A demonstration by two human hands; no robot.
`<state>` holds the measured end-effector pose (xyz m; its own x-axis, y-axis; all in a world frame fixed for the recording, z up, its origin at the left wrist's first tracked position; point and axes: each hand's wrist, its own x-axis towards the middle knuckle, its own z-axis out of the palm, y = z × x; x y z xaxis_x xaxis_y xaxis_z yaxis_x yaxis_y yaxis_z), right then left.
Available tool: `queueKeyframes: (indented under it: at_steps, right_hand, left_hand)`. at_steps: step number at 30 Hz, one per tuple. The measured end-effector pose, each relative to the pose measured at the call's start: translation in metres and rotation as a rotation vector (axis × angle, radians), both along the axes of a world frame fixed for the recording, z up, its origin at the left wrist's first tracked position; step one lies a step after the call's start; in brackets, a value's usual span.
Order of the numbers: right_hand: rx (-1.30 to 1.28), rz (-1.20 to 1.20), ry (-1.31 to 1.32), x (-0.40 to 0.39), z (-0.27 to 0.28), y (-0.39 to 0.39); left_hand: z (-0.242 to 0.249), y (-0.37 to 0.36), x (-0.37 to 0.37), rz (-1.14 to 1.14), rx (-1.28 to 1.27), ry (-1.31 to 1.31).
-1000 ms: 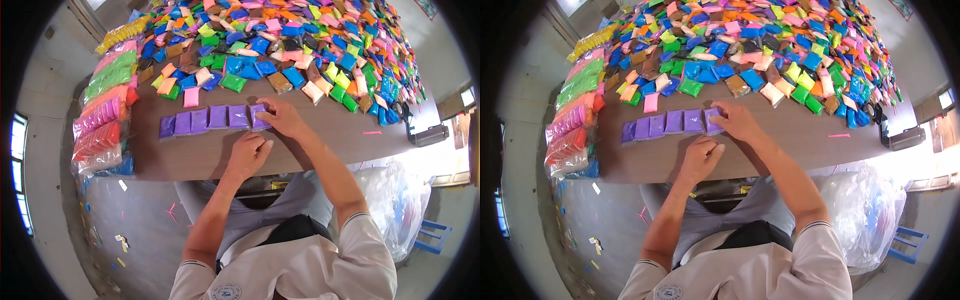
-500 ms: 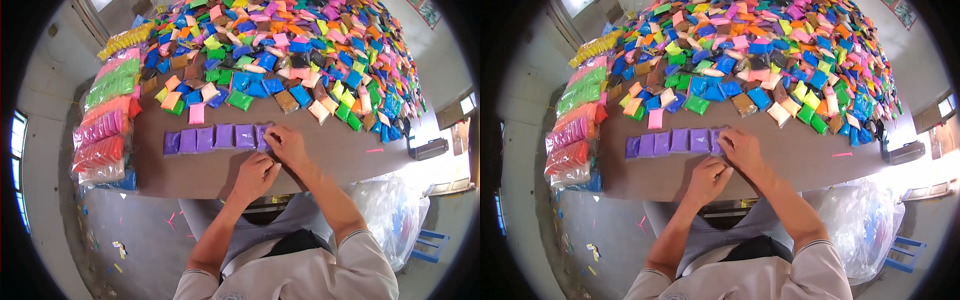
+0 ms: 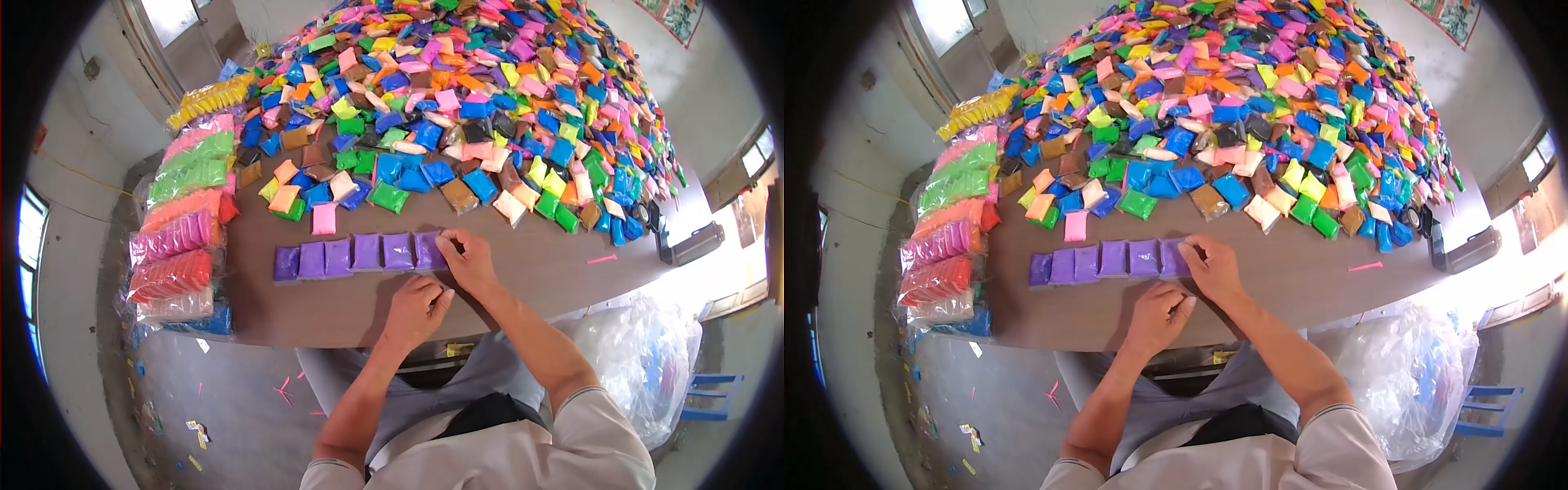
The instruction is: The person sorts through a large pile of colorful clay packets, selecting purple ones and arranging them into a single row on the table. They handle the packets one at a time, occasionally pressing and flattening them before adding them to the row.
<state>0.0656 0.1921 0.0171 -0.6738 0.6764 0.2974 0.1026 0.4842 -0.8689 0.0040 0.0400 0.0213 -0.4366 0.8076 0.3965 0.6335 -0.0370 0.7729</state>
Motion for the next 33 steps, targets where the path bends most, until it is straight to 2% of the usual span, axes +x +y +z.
queueKeyframes:
  at_steps: [5,8,11,14,17,20,23,25,30,33]
  right_hand:
    - [0.232,-0.074,0.01,-0.001,0.012,-0.004]
    - [0.515,-0.023,0.083,-0.026,0.032,0.006]
    - [0.636,0.089,0.069,-0.071,0.055,0.029]
    - [0.573,0.14,0.103,-0.133,0.051,0.053]
    - [0.304,0.323,-0.139,-0.187,0.06,0.074]
    - [0.236,0.346,-0.295,-0.234,0.06,0.09]
    - [0.316,0.245,-0.278,-0.262,0.05,0.093]
    - [0.271,0.238,-0.363,-0.274,0.05,0.096]
    - [0.297,0.224,-0.377,-0.297,0.036,0.09]
    - [0.328,0.122,-0.437,-0.311,0.04,0.068]
  left_hand:
    - [-0.003,0.002,0.0,-0.015,-0.006,0.079]
    - [-0.002,0.003,-0.002,-0.054,0.018,0.136]
    - [0.0,0.006,-0.005,-0.132,0.011,0.244]
    - [0.0,0.014,-0.008,-0.189,0.01,0.32]
    - [-0.001,0.025,-0.017,-0.27,-0.043,0.357]
    - [-0.002,0.03,-0.021,-0.314,-0.093,0.384]
    - [-0.015,0.03,-0.021,-0.349,-0.058,0.423]
    - [-0.007,0.028,-0.022,-0.359,-0.053,0.469]
    - [-0.001,0.028,-0.029,-0.435,-0.15,0.304]
    - [0.002,0.027,-0.032,-0.473,-0.168,0.214]
